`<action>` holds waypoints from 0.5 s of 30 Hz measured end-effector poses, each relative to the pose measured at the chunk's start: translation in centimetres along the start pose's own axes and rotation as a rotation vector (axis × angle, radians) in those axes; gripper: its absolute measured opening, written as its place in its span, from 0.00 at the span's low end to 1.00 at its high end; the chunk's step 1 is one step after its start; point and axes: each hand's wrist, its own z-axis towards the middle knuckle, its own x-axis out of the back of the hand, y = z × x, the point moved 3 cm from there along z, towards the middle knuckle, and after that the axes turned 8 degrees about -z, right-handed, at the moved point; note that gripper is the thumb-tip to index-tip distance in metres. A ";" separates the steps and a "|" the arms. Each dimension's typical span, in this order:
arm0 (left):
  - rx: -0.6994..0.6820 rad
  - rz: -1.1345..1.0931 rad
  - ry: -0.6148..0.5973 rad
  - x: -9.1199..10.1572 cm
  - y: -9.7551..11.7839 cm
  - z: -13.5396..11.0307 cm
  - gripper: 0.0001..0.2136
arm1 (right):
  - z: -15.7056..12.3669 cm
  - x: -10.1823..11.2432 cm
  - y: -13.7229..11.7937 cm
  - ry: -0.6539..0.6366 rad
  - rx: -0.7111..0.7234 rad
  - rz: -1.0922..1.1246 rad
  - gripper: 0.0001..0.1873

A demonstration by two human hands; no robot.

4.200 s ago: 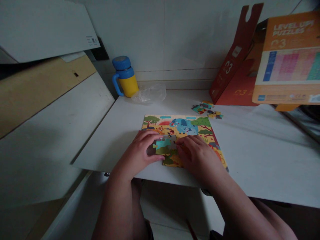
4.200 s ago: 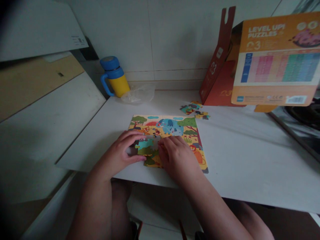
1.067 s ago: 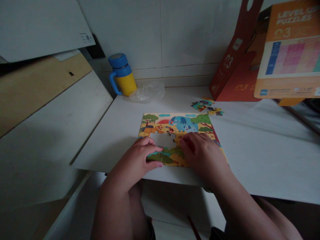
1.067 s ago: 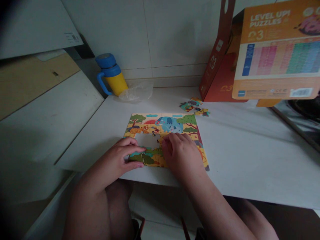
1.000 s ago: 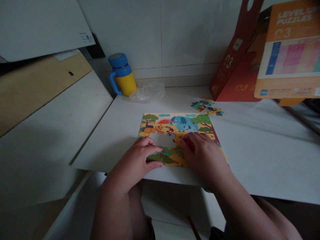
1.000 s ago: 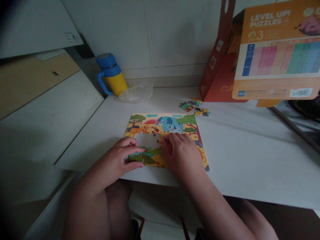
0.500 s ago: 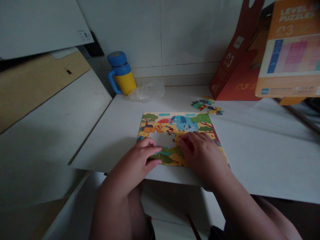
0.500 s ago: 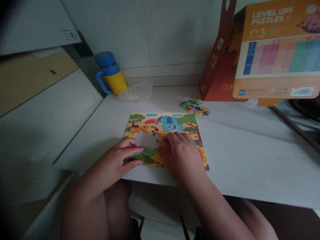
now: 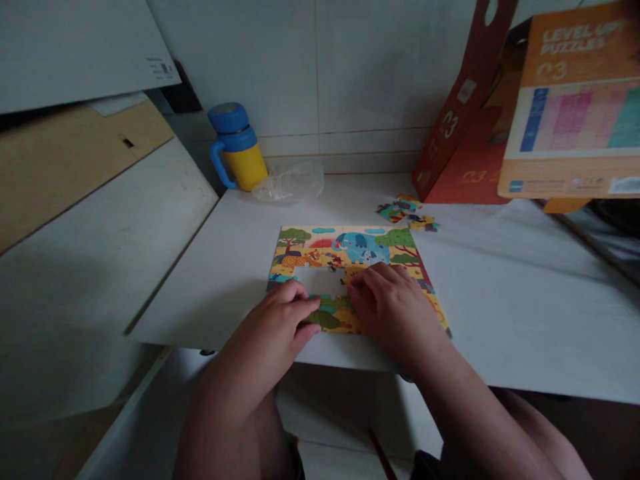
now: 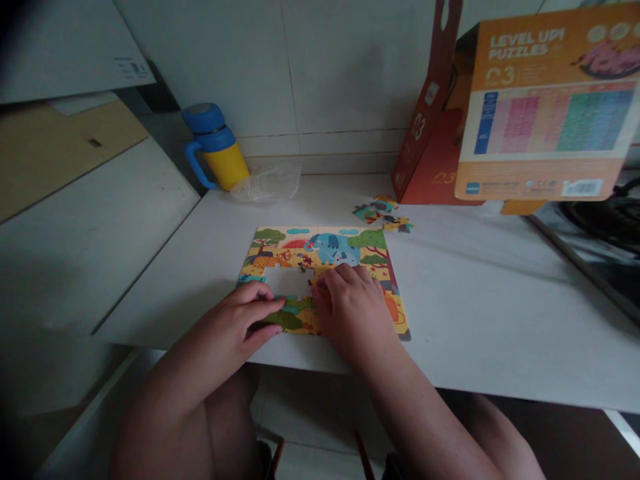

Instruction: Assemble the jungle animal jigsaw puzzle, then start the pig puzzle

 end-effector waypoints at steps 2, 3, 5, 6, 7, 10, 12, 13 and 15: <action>-0.012 0.003 0.002 -0.1 -0.2 0.0 0.13 | -0.1 0.0 -0.2 -0.019 0.008 -0.024 0.07; -0.013 0.004 0.001 -0.1 -0.3 0.0 0.14 | -0.1 0.0 -0.3 -0.032 0.023 -0.038 0.07; -0.007 0.004 -0.011 -0.2 -0.4 0.1 0.15 | -0.2 -0.1 -0.6 -0.054 0.068 -0.062 0.11; -0.004 0.005 -0.016 -0.2 -0.3 0.2 0.15 | -0.3 -0.1 -0.7 -0.061 0.090 -0.068 0.13; -0.001 0.007 -0.021 -0.2 -0.3 0.3 0.14 | -0.4 -0.1 -0.8 -0.066 0.104 -0.068 0.15; 0.004 0.017 -0.031 -0.2 0.0 0.4 0.14 | -0.5 0.2 -0.7 -0.087 0.111 -0.050 0.15; 0.001 0.018 -0.027 -0.2 0.0 0.5 0.14 | -0.4 0.6 -0.2 -0.117 0.125 -0.034 0.16; -0.002 0.015 -0.019 -0.1 0.0 0.5 0.14 | -0.2 0.9 0.3 -0.130 0.135 -0.033 0.17; -0.010 0.006 -0.007 -0.1 -0.1 0.5 0.14 | 0.4 1.4 2.0 -0.142 0.136 -0.059 0.18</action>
